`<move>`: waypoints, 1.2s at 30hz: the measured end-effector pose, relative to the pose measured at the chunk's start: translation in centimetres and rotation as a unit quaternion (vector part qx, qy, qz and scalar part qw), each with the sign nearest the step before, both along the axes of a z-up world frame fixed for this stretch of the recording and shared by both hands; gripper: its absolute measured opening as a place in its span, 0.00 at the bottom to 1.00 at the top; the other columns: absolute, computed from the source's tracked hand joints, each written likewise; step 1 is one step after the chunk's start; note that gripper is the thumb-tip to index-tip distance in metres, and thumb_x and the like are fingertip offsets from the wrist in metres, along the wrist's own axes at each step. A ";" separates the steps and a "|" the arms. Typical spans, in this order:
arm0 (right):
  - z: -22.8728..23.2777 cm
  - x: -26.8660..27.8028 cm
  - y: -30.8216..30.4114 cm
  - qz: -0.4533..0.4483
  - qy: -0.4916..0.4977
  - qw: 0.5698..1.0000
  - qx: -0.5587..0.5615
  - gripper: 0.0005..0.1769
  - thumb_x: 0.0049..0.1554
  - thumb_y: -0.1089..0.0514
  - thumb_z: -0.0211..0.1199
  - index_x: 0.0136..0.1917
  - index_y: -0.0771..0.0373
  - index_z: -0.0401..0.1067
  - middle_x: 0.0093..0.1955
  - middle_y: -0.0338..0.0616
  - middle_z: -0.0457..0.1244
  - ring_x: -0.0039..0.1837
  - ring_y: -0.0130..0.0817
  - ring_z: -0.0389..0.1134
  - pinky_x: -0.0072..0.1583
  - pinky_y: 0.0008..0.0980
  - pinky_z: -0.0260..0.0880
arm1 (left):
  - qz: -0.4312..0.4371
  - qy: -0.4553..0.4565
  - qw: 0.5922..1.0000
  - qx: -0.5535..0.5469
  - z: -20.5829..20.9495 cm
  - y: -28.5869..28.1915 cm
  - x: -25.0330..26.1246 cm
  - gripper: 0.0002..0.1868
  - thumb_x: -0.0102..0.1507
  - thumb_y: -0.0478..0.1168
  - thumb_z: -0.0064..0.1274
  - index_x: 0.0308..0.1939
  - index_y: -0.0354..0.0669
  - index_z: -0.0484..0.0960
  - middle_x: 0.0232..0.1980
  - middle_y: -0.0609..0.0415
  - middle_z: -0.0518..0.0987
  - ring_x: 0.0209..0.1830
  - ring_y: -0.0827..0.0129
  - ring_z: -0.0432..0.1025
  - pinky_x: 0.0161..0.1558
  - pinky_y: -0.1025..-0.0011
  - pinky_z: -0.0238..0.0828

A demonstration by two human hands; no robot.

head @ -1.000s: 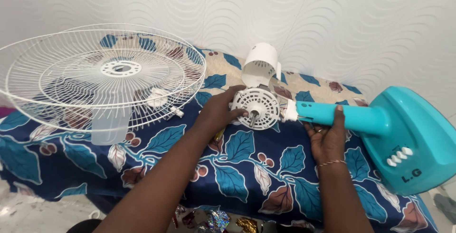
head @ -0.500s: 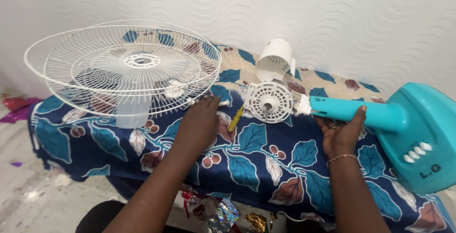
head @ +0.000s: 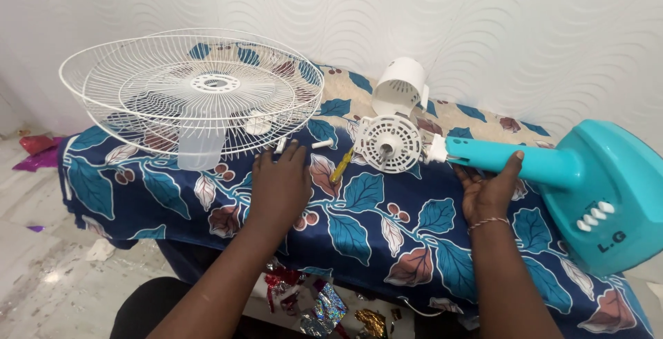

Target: The person assembles a teal electric fan on a table, attaching the motor housing to the stand and securing it with a screwdriver. The person then aligns and fastens the rear fan cage to the motor housing.

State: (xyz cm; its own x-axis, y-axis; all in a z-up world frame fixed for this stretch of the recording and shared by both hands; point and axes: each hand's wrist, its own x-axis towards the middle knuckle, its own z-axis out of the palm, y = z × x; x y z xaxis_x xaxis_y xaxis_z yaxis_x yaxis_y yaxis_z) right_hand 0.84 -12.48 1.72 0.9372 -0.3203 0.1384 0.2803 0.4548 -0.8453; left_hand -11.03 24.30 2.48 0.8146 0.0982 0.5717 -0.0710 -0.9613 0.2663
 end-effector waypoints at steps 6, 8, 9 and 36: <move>0.3 -0.3 0.4 -0.009 -0.002 1.000 0.010 0.53 0.58 0.22 0.46 0.80 0.61 0.44 0.77 0.57 0.52 0.75 0.54 0.60 0.69 0.55 0.67 | 0.005 -0.005 1.000 0.025 -0.7 0.4 1.1 0.25 0.66 0.44 0.50 0.63 0.32 0.74 0.66 0.38 0.75 0.63 0.37 0.69 0.65 0.46 0.60; 0.3 -0.4 0.5 -0.008 -0.002 1.000 0.011 0.53 0.58 0.22 0.46 0.80 0.61 0.45 0.76 0.57 0.52 0.74 0.54 0.61 0.68 0.55 0.67 | -0.024 0.006 1.000 -0.009 -0.4 0.6 0.9 0.19 0.66 0.41 0.49 0.57 0.33 0.77 0.61 0.39 0.78 0.59 0.43 0.73 0.62 0.53 0.68; 0.3 -0.4 0.5 -0.008 -0.002 1.000 0.011 0.52 0.58 0.22 0.46 0.80 0.60 0.45 0.76 0.56 0.52 0.74 0.53 0.61 0.68 0.55 0.67 | -0.039 0.011 0.999 -0.025 0.0 0.6 0.7 0.16 0.67 0.40 0.49 0.54 0.33 0.79 0.59 0.39 0.80 0.57 0.46 0.76 0.60 0.56 0.72; 1.6 -1.2 1.3 -0.010 -0.008 1.000 0.022 0.49 0.58 0.24 0.47 0.78 0.57 0.48 0.75 0.54 0.55 0.72 0.52 0.62 0.65 0.54 0.70 | -0.312 -0.002 0.842 -0.440 8.1 -18.8 12.6 0.14 0.57 0.35 0.62 0.47 0.44 0.87 0.43 0.53 0.87 0.39 0.69 0.82 0.45 0.71 0.78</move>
State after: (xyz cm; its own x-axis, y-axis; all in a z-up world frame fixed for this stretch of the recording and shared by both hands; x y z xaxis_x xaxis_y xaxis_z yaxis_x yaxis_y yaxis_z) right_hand -0.38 -11.17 3.28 0.9286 -0.3440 0.1394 0.3029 0.4852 -0.8203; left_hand 1.60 5.48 10.58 0.8628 0.0397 0.5039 -0.4916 -0.1665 0.8548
